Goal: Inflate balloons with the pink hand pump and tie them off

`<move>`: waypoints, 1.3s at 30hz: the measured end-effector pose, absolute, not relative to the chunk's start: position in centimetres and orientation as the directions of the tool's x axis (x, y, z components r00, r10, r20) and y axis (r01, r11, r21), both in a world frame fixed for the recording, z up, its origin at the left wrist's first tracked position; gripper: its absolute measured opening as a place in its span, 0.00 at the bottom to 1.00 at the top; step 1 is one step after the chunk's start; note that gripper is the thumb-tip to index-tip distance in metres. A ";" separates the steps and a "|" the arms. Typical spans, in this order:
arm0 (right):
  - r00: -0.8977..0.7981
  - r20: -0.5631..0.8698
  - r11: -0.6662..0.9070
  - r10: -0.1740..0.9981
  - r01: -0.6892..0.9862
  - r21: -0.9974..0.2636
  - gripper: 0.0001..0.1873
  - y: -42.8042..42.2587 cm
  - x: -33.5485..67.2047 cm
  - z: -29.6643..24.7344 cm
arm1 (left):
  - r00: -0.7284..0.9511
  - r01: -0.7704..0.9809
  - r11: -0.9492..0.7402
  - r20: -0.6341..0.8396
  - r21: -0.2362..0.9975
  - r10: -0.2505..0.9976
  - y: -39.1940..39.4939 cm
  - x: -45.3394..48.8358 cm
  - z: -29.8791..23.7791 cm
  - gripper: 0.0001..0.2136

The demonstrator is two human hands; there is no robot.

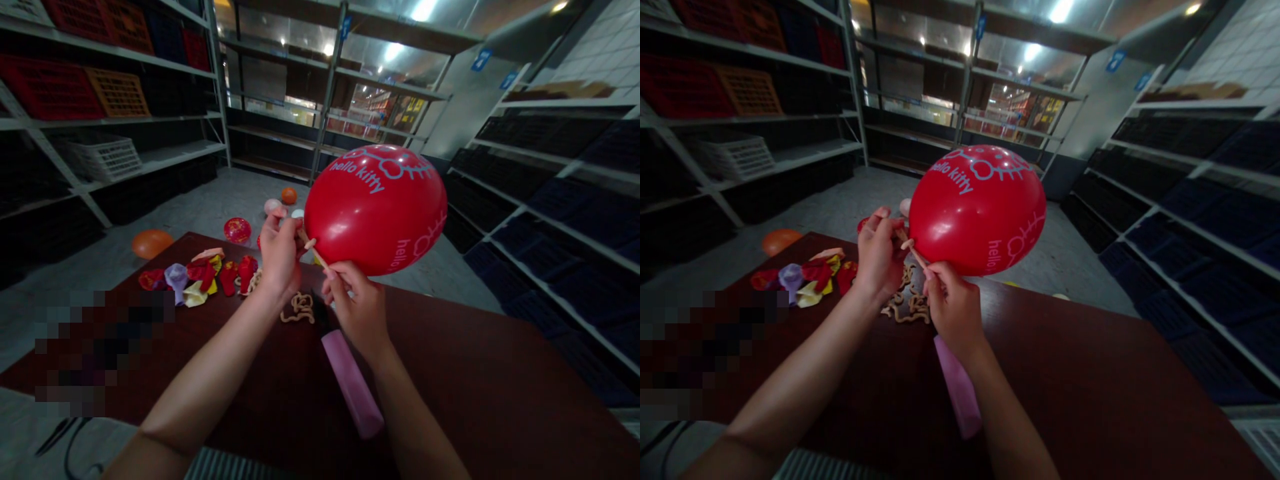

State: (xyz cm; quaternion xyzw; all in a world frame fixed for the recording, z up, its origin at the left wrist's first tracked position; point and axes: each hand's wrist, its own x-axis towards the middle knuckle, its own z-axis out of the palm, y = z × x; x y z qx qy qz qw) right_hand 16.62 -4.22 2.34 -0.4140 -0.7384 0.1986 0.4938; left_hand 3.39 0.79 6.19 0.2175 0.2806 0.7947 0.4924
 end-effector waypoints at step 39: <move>-0.232 -0.134 -0.059 0.964 0.304 -0.951 0.21 -7.1 21.0 -7.4 | -0.317 0.779 0.082 0.279 0.621 0.906 -1.2 -11.3 -11.3 0.10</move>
